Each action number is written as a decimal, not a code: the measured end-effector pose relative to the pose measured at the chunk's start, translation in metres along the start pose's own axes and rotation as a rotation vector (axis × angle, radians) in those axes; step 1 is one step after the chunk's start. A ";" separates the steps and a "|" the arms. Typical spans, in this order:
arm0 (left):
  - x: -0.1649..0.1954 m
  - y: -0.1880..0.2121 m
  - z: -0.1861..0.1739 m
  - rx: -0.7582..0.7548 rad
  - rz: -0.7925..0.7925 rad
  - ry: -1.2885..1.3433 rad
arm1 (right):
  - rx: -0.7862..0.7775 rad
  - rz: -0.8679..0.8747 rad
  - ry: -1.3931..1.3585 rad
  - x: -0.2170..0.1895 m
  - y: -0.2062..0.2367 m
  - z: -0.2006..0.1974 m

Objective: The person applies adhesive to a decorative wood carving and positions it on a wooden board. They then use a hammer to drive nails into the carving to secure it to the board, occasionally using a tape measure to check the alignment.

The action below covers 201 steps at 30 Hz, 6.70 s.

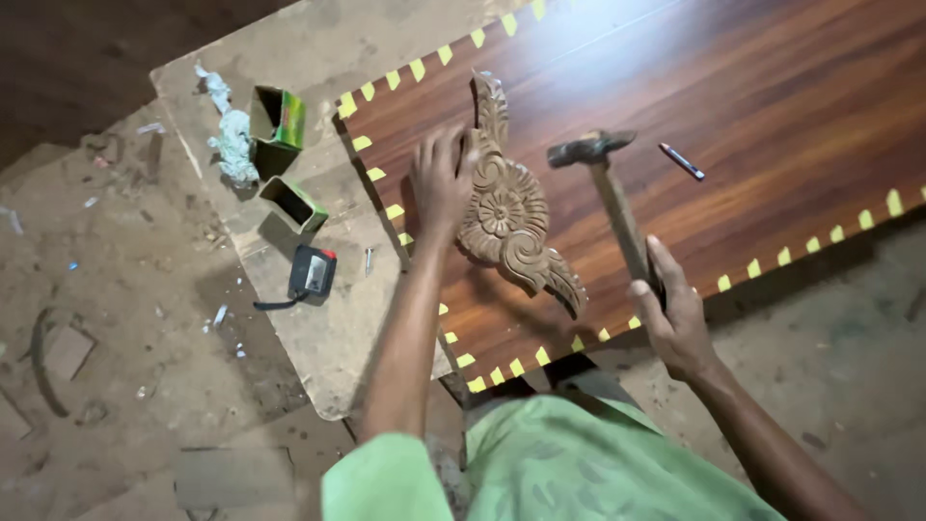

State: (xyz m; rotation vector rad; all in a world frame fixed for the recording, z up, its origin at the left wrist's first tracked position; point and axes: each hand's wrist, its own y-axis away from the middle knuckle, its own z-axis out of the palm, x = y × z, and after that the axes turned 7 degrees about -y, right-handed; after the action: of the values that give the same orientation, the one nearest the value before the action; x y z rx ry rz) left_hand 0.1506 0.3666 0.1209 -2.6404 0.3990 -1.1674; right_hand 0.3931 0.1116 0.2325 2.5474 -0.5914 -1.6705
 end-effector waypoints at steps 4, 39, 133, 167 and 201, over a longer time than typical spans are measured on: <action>-0.011 -0.048 0.028 -0.294 0.070 -0.296 | -0.143 -0.402 0.011 0.003 -0.005 0.009; -0.009 -0.052 0.040 -0.264 0.115 -0.207 | -0.073 -0.410 0.448 0.023 -0.004 -0.022; -0.038 -0.028 0.018 -0.290 0.312 -0.220 | 0.092 -0.533 0.420 -0.037 0.067 0.084; 0.002 -0.028 -0.005 -0.231 0.339 -0.163 | 0.106 -0.281 0.683 -0.018 -0.014 0.061; -0.067 -0.034 0.018 -0.383 0.286 -0.191 | -0.889 -1.054 1.352 -0.209 -0.137 0.094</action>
State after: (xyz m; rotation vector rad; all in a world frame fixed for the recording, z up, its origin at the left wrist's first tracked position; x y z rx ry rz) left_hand 0.1261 0.4224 0.0737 -2.8450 1.0116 -0.8069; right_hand 0.2764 0.3243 0.3434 2.4033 1.3344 0.2407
